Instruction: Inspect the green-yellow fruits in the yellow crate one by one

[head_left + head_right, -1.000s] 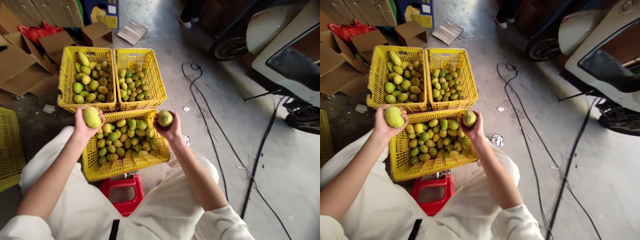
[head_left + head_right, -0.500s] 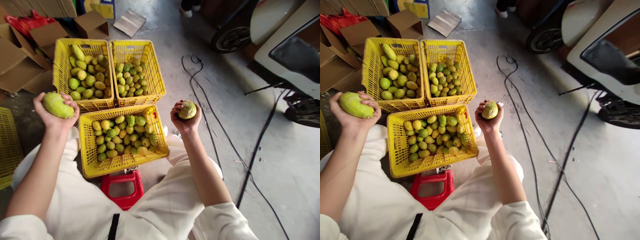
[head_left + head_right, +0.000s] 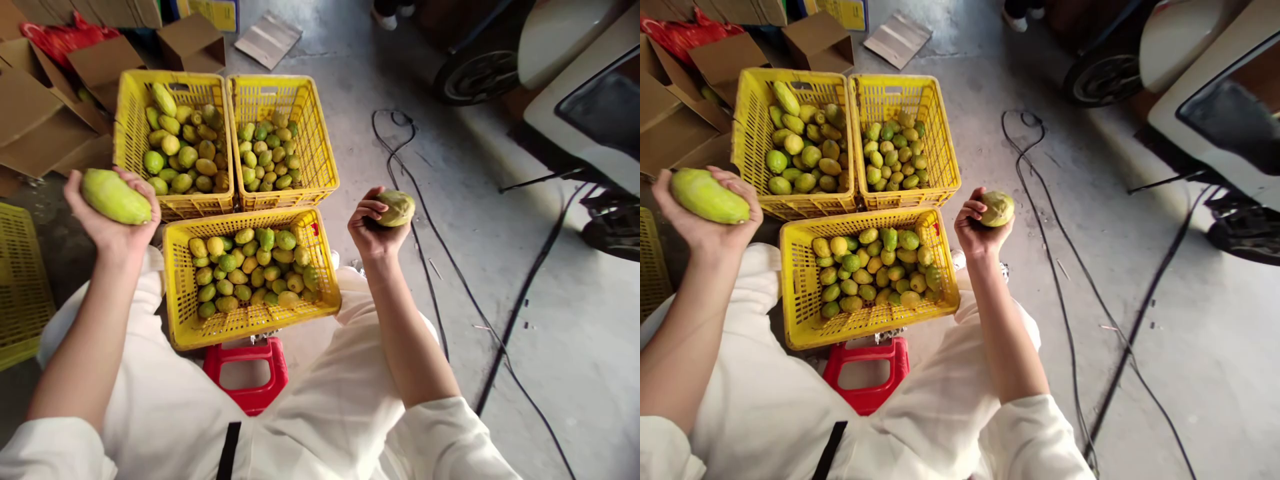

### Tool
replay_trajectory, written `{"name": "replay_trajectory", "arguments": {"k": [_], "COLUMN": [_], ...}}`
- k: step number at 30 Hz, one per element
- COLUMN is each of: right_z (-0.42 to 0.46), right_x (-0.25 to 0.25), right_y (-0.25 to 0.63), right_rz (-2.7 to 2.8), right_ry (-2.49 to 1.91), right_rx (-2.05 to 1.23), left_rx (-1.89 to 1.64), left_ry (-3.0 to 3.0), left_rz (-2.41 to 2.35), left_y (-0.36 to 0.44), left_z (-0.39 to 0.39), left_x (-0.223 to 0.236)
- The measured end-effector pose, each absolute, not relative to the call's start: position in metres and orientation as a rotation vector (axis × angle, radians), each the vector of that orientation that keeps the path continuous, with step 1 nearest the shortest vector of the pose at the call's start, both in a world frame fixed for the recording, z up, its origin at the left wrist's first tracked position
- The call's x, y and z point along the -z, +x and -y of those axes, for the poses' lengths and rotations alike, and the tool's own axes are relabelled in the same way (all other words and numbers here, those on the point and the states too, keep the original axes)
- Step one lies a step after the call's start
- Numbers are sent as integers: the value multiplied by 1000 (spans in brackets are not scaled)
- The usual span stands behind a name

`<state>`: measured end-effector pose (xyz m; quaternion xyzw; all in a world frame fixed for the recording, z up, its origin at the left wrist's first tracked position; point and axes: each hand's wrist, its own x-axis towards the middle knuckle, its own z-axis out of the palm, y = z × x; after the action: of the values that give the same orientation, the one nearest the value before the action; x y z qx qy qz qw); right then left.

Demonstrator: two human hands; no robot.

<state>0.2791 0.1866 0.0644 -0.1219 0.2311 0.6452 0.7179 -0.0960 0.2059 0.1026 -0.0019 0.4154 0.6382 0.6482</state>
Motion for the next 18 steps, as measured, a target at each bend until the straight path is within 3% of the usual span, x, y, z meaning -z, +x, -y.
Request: {"name": "replay_trajectory", "arguments": {"k": [3,7,18], "right_z": [-189,-192,-190], "right_x": [-63,-63,-36], "right_y": [263,246,268], "right_rz": [-285,-21,-38], "right_ry": [-458,-745,-969], "right_rx": [-1530,-1621,-1652], "left_rx": [-1451,-1406,-1136], "left_ry": [14,-5,-223], "left_rz": [-825,-1010,-1287], "left_y": [-82,-62,-68], "left_z": [-208,-211,-206], "left_x": [-92,-76,-59]}}
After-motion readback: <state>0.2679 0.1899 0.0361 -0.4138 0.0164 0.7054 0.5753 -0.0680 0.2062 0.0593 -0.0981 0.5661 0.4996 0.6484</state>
